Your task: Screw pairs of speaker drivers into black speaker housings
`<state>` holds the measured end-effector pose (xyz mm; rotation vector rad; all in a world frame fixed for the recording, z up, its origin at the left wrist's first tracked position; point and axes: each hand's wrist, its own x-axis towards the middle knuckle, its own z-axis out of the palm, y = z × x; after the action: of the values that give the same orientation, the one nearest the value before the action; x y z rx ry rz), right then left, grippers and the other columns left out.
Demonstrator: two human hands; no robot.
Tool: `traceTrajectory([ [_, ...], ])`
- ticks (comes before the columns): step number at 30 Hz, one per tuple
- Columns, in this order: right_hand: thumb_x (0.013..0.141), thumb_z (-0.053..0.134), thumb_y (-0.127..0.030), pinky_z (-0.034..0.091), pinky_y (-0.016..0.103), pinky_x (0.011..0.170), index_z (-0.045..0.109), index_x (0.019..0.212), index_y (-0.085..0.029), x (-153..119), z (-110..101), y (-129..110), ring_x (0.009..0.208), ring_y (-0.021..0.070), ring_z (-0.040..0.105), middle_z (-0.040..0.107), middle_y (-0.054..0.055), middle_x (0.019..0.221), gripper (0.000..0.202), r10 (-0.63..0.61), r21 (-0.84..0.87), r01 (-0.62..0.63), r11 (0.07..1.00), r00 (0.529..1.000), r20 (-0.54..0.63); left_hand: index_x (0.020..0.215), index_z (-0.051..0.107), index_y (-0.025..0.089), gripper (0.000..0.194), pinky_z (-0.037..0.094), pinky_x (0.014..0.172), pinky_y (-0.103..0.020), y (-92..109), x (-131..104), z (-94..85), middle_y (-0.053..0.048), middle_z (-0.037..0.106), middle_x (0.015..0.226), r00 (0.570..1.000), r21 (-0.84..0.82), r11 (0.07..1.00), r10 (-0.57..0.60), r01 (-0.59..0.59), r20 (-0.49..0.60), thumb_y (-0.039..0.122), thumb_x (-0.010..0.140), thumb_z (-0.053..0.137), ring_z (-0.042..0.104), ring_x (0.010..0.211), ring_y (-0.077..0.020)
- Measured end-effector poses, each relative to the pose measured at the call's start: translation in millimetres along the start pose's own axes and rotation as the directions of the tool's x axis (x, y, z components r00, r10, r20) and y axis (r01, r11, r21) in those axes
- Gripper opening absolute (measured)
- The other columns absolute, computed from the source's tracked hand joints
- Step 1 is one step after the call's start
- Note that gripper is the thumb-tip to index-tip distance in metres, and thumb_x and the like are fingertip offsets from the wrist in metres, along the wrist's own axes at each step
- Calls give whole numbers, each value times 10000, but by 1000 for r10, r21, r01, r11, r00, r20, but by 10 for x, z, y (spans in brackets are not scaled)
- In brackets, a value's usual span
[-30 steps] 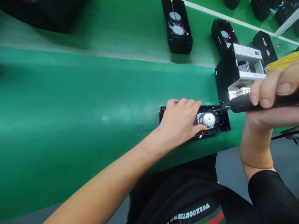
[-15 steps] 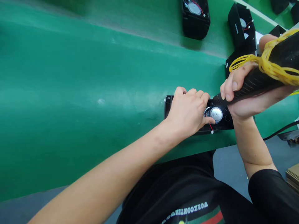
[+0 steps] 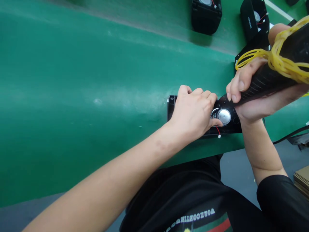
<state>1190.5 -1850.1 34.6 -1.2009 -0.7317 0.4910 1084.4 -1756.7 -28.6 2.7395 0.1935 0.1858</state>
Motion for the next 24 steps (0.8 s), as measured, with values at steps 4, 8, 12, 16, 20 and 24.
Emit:
traceTrajectory([
  [4, 678, 594, -1118, 415, 281, 403, 528, 885, -299, 51, -68, -25, 384, 129, 439, 476, -95, 545, 847, 6, -72, -5, 997, 1000, 7, 1076, 722, 181, 571, 416, 978, -484, -9, 0, 18, -102, 823, 1041, 1000, -5, 1000, 0, 0, 1, 653, 857, 958, 730, 1034, -342],
  [8, 615, 560, -1174, 447, 325, 412, 479, 705, -291, 86, -170, 53, 428, 168, 474, 421, -41, 558, 891, 17, -235, 7, 972, 995, 99, 1083, 726, 187, 576, 422, 984, -495, 1, 11, -8, -107, 829, 1052, 1000, 5, 1000, 1, -1, 6, 664, 855, 954, 732, 1033, -345],
  [12, 761, 474, -1007, 386, 347, 375, 627, 905, -320, 28, -129, 226, 405, 189, 345, 355, -31, 571, 718, -69, -137, 65, 988, 997, -23, 1092, 733, 181, 584, 421, 990, -507, 22, 24, -26, -114, 826, 1044, 999, 2, 1000, -22, 22, 38, 650, 839, 973, 730, 1040, -355],
  [16, 772, 621, -964, 350, 323, 370, 619, 884, -325, -28, -100, 272, 400, 167, 343, 411, -34, 597, 649, -66, -63, 65, 996, 998, -18, 1053, 733, 199, 534, 416, 969, -499, 17, 24, 1, -96, 821, 1019, 1000, -6, 1000, -20, 20, 6, 638, 852, 962, 723, 1024, -349],
  [20, 632, 723, -1064, 356, 311, 387, 564, 849, -309, -46, -154, 246, 417, 143, 413, 489, -50, 629, 801, 48, -95, -44, 995, 998, 36, 1001, 736, 194, 539, 417, 953, -506, 9, 27, 3, -106, 813, 994, 1000, -14, 1000, -23, 23, -5, 636, 821, 985, 719, 1008, -353],
  [24, 521, 663, -1125, 298, 295, 352, 451, 692, -286, -54, -150, 294, 367, 107, 366, 414, -73, 560, 883, 90, -52, -90, 995, 996, -5, 997, 751, 185, 533, 419, 983, -527, 30, 40, -27, -114, 817, 1005, 997, -36, 997, -64, 66, 36, 610, 802, 1008, 730, 1037, -363],
])
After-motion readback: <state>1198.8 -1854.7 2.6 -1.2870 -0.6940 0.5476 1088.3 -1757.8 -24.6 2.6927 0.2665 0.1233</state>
